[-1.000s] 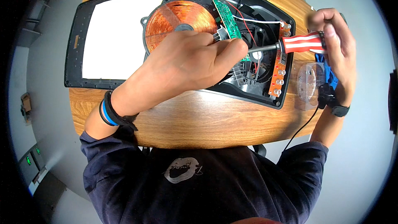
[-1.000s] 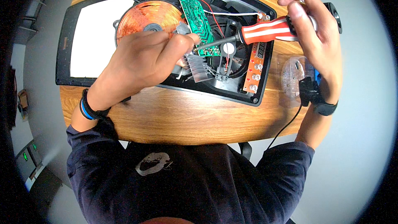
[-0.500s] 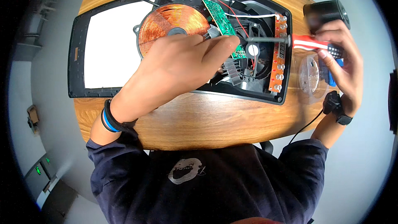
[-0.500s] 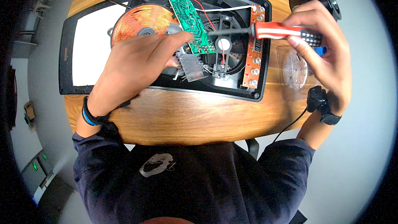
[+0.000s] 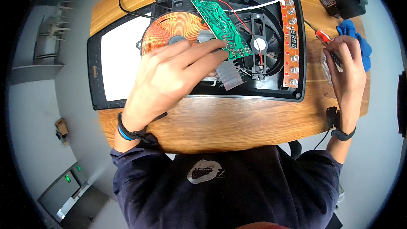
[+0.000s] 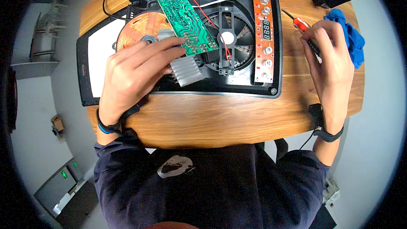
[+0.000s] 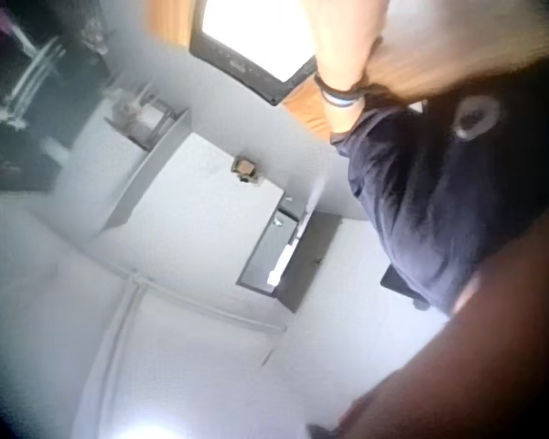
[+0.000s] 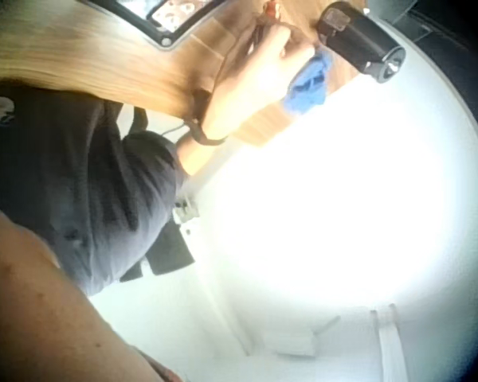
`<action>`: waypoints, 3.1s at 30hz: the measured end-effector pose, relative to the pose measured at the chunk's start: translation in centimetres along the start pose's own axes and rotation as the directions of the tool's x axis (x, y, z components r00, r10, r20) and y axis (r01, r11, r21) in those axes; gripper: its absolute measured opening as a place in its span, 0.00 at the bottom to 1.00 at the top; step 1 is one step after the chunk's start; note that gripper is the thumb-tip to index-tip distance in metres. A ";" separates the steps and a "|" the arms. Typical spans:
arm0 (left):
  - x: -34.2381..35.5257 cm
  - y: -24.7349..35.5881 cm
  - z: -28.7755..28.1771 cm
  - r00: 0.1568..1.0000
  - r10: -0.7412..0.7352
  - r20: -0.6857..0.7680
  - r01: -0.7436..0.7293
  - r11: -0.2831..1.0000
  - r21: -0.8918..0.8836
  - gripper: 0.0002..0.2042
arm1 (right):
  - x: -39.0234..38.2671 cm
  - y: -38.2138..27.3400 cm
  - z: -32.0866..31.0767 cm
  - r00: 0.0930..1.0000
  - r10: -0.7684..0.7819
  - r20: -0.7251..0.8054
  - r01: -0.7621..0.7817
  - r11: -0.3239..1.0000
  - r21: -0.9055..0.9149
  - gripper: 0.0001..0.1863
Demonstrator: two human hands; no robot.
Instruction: The person uses a screwdriver to remove screws from a green circuit board attached to a heatsink inside an open electronic device. They loosen multiple screws, lift the board, and set it aside on the table.
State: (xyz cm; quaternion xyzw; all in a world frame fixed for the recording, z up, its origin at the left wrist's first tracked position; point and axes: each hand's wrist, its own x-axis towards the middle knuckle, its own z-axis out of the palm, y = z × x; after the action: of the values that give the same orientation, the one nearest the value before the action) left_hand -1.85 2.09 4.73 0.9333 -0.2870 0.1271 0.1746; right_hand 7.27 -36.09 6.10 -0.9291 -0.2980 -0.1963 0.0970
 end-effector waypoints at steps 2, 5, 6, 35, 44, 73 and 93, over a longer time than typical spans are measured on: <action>0.1 0.2 -0.2 1.000 -0.017 0.015 0.017 1.000 -0.001 0.23 | -0.3 -0.2 0.5 0.999 0.031 0.027 -0.031 0.999 0.011 0.10; 0.2 0.4 -0.4 0.999 -0.027 0.037 0.027 0.999 0.017 0.23 | -0.3 0.3 1.4 1.000 0.024 0.013 -0.025 0.996 0.084 0.10; 0.3 0.4 -0.5 0.999 -0.021 0.047 0.020 0.999 0.038 0.23 | -0.4 0.3 1.7 1.000 0.018 0.004 -0.019 0.995 0.098 0.10; 4.0 1.4 -3.4 0.960 0.062 0.272 -0.101 0.986 0.131 0.21 | 0.8 0.4 0.7 0.949 -0.114 0.295 0.054 0.978 0.203 0.27; 2.7 0.4 -4.7 0.948 0.115 0.298 -0.108 0.993 -0.041 0.16 | 5.9 -4.9 -0.5 0.820 -0.324 0.472 0.172 0.926 0.336 0.38; 2.7 -1.5 -2.7 0.974 0.215 0.068 -0.201 0.965 -0.169 0.14 | 5.9 -8.7 4.6 0.769 -0.519 0.373 0.202 0.751 0.628 0.60; 3.2 -1.1 -2.9 0.981 0.131 0.144 -0.099 0.973 -0.208 0.19 | 6.2 -8.9 4.5 0.749 -0.469 0.468 0.204 0.835 0.511 0.56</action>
State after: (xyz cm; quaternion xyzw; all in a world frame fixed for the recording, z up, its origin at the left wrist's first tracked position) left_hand 0.96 2.52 8.16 0.8999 -0.3649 0.0338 0.2364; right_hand 7.98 -24.38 5.21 -0.8273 -0.5154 0.1498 0.1657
